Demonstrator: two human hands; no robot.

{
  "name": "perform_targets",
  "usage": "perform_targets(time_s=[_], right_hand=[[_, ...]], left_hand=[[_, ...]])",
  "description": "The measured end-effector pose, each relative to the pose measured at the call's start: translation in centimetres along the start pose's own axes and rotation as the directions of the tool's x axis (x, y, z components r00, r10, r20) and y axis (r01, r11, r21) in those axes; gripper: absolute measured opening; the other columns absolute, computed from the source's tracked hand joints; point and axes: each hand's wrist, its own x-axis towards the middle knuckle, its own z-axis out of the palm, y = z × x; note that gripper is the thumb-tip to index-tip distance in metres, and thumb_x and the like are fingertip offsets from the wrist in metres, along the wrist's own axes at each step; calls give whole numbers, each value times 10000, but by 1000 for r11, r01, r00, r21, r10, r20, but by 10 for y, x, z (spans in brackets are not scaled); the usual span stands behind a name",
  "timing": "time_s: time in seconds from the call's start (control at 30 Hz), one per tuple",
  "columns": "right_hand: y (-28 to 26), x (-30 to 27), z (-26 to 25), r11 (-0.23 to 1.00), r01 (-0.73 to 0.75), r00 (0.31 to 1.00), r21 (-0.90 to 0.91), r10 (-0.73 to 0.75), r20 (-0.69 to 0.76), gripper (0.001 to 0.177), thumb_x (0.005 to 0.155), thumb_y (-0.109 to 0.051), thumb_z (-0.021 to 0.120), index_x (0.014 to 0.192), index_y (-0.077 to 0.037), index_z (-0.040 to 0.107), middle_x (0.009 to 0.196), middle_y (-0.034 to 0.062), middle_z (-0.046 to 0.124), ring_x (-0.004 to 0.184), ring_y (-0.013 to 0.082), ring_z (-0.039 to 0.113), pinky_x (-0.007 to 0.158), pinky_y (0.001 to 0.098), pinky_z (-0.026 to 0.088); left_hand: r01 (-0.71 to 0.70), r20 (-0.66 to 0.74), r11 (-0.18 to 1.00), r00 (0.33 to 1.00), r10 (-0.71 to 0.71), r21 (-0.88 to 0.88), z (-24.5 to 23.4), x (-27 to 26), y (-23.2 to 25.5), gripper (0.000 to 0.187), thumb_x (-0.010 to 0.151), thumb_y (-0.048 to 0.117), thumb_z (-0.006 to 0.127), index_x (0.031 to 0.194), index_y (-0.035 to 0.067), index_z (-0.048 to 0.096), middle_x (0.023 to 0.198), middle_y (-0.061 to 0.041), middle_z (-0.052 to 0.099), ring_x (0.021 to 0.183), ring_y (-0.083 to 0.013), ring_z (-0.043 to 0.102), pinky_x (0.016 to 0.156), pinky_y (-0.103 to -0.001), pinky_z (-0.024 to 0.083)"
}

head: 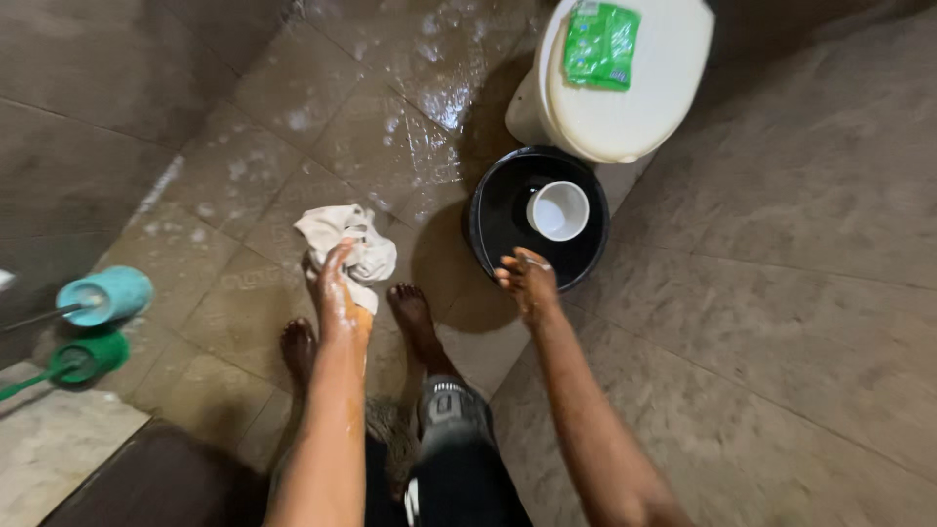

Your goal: The person cleans a white bathroom sink using a cloth and water from a small white bowl. They scrub the sink basin, faucet, and surrounding tiles, then rinse the cloth and wipe the area under the sink and the wall near a red tap.

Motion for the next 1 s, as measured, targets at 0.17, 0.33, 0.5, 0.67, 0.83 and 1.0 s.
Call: perform_targets(time_s=[0.17,0.33,0.5,0.67,0.83,1.0], right_hand=[[51,153,-93,995,-42,996,88,34,88,170,1112,-265,489,1043,-120,544,761,62,608,577,187,609,524,333,536],[66,240,-124,905,-105,990,412,133,-39,182,1069,-265,508,1095,-144,642,671,36,484,480,122,427,542,319,586],[51,248,-113,956,199,902,214,-93,-422,190,999,-93,634,1049,87,602,887,164,693,706,227,662,576,352,565],[64,218,-95,170,193,514,-966,-857,-48,266,904,-174,755,972,34,603,891,240,678,814,381,692,677,464,558],[77,197,-93,937,315,900,-149,-345,-266,322,792,-68,781,1035,-51,571,864,38,611,693,243,623,526,393,535],[67,114,-114,946,292,944,138,-263,-199,297,927,-43,691,1188,-90,556,950,32,646,769,134,622,614,294,571]], left_hand=[[8,-8,1000,1000,-7,24,1,32,-36,479,836,20,728,1293,46,587,1167,-98,679,1045,-230,683,915,-384,594],[38,33,996,999,-40,75,0,41,-65,470,857,30,717,1308,59,587,1193,-86,678,1059,-239,674,920,-402,588],[45,67,989,996,-55,141,-7,46,-83,464,880,27,715,1326,52,589,1211,-89,679,1091,-235,669,947,-393,584],[-4,144,935,988,-50,354,-1,57,-84,460,934,77,705,1381,25,610,1265,-91,687,1134,-224,664,984,-359,562],[105,102,939,984,-146,326,39,36,-73,501,898,110,714,1377,3,611,1190,-146,679,976,-294,629,838,-435,545],[56,-78,870,997,-21,490,62,46,-60,643,895,178,756,1447,97,436,1349,-45,620,1195,-177,603,1006,-354,468]])
